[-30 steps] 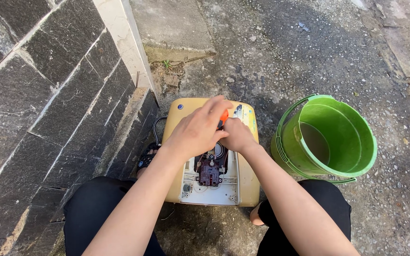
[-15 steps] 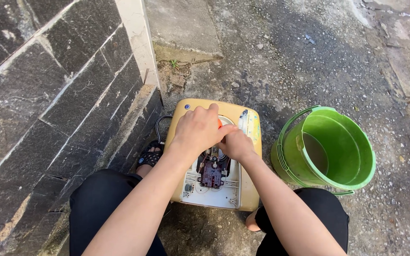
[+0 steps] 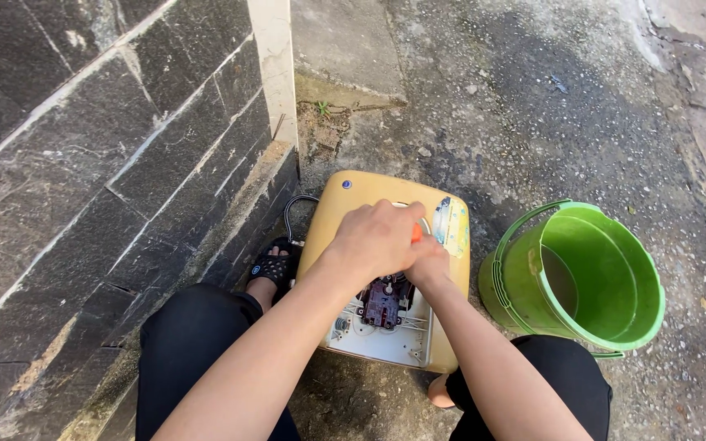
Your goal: Disassemble a small electric water heater to inspect internal components using a screwdriver
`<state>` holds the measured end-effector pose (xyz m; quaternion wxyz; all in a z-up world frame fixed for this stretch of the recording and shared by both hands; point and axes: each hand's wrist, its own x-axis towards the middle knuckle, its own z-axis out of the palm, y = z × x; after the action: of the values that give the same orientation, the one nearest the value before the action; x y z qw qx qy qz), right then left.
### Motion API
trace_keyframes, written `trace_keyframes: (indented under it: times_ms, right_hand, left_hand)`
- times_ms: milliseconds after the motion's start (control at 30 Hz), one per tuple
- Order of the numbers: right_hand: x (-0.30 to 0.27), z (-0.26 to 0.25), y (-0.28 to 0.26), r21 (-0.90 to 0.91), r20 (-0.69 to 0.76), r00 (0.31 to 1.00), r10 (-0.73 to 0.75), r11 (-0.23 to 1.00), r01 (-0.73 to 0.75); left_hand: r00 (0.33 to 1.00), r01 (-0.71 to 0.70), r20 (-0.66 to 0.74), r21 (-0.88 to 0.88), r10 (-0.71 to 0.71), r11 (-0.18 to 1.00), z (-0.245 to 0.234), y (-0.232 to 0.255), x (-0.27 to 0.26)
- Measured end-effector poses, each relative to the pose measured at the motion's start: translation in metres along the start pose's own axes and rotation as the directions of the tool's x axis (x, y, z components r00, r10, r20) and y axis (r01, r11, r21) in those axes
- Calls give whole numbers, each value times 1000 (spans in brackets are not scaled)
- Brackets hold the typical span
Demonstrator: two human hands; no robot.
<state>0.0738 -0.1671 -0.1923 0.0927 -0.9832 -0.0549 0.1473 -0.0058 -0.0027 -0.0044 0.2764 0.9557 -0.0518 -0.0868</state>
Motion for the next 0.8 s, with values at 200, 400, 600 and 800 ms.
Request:
trace_keyframes:
  times_ms: [200,400,600,800]
  right_hand:
    - [9,5,1,-92,-22,995,-92,992,90]
    - [13,13,-4,-255,-47,991,-124,961,108]
    - [-26,-23,-24,-341,-98,931,-350,891,299]
    - [-17,-13,-12,-268,-82,927,-366,904,333]
  left_hand:
    - [997,-69,36,86,66,994,0,-13,-9]
    - [994,33,-106,148,-17,988,-4,-23,4]
    - [978,174,-132,86,-161,981,-35,-19,-10]
    - [982,140,-124,-56,-146,989,-20,-40,4]
